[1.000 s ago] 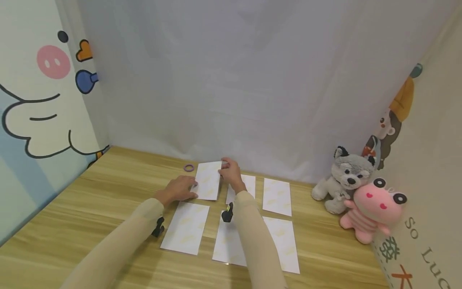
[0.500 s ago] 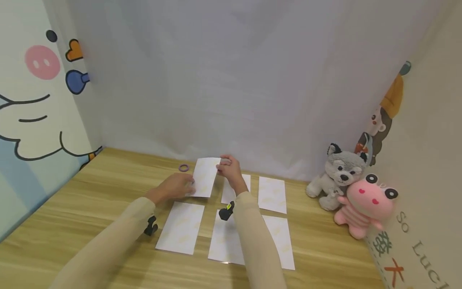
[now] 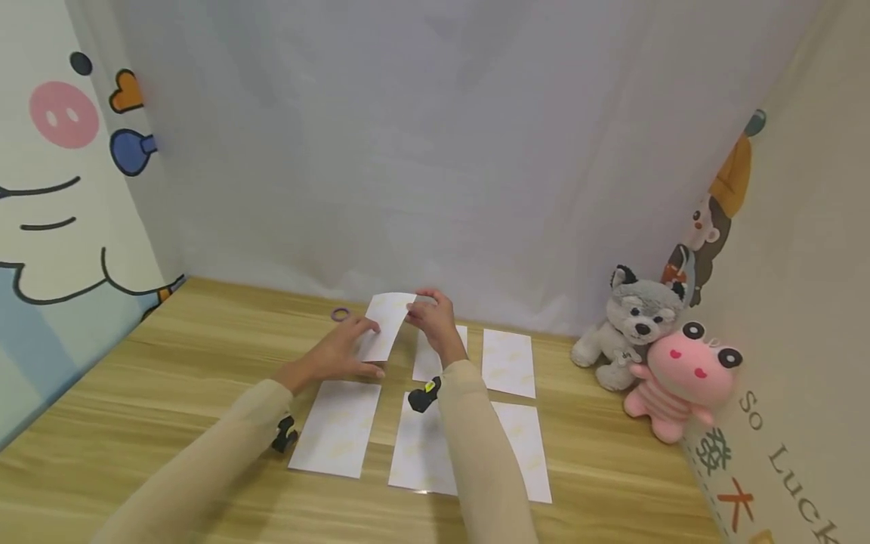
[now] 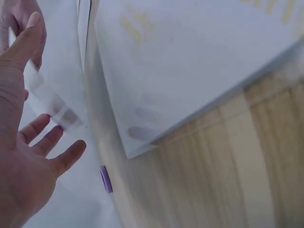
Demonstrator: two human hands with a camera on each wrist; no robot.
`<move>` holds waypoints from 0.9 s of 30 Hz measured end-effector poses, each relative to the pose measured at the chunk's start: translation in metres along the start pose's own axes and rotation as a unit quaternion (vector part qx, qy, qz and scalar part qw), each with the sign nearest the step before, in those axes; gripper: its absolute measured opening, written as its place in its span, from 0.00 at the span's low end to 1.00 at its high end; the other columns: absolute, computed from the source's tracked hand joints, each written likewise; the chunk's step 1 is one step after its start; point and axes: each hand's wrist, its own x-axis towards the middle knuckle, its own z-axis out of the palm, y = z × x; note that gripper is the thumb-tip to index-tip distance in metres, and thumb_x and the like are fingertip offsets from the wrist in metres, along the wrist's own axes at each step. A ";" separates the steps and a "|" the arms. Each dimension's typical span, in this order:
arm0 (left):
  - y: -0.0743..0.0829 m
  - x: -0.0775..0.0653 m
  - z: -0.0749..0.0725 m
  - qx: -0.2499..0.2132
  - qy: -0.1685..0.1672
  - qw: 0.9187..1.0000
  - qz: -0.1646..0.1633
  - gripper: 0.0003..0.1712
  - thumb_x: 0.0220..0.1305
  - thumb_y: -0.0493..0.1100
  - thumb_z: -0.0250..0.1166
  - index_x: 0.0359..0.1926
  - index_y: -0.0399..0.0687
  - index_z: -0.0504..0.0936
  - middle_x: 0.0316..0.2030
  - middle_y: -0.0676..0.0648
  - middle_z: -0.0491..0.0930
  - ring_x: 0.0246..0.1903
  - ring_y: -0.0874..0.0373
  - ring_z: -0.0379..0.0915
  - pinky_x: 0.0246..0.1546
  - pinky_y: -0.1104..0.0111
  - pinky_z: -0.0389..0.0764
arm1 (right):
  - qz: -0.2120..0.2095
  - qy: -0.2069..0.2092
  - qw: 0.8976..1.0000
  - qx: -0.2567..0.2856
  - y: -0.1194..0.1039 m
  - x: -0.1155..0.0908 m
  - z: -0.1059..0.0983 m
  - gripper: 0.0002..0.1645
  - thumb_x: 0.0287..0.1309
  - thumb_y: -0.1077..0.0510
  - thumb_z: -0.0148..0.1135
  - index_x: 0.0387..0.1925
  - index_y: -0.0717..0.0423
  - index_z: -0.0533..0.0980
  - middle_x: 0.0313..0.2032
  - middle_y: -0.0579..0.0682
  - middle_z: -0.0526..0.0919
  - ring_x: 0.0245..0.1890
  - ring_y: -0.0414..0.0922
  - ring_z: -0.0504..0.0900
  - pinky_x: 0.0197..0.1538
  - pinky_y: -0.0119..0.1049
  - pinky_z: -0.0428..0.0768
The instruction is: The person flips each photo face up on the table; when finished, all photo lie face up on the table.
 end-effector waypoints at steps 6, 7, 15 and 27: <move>0.006 0.002 0.004 0.023 0.053 0.998 0.022 0.47 0.37 0.52 0.85 0.58 0.45 0.73 0.53 0.40 0.74 0.53 0.45 0.71 0.53 0.52 0.77 | 0.004 0.020 1.000 0.013 -0.004 -0.001 0.004 0.26 0.61 0.76 0.55 0.61 0.72 0.65 0.23 0.47 0.76 0.22 0.37 0.78 0.31 0.27 0.81; 0.008 0.002 0.005 0.026 0.061 0.997 0.025 0.47 0.38 0.52 0.85 0.59 0.45 0.73 0.52 0.40 0.74 0.53 0.45 0.71 0.53 0.52 0.77 | 0.004 0.021 1.000 0.013 -0.004 -0.001 0.004 0.26 0.61 0.76 0.55 0.61 0.72 0.65 0.23 0.47 0.76 0.22 0.37 0.78 0.31 0.26 0.81; 0.022 0.005 0.004 0.046 0.081 0.994 0.056 0.43 0.55 0.46 0.75 0.70 0.47 0.68 0.49 0.38 0.78 0.46 0.45 0.76 0.45 0.53 0.80 | -0.007 0.024 0.999 0.048 -0.007 -0.004 0.004 0.21 0.61 0.75 0.52 0.56 0.69 0.66 0.28 0.49 0.79 0.25 0.39 0.82 0.33 0.27 0.82; 0.037 0.001 0.002 -0.029 0.040 0.998 0.042 0.42 0.63 0.27 0.60 0.75 0.57 0.60 0.58 0.33 0.69 0.48 0.40 0.78 0.42 0.51 0.82 | -0.025 0.000 0.999 0.022 -0.008 -0.012 0.007 0.13 0.67 0.67 0.54 0.50 0.60 0.65 0.28 0.50 0.79 0.25 0.40 0.81 0.31 0.30 0.80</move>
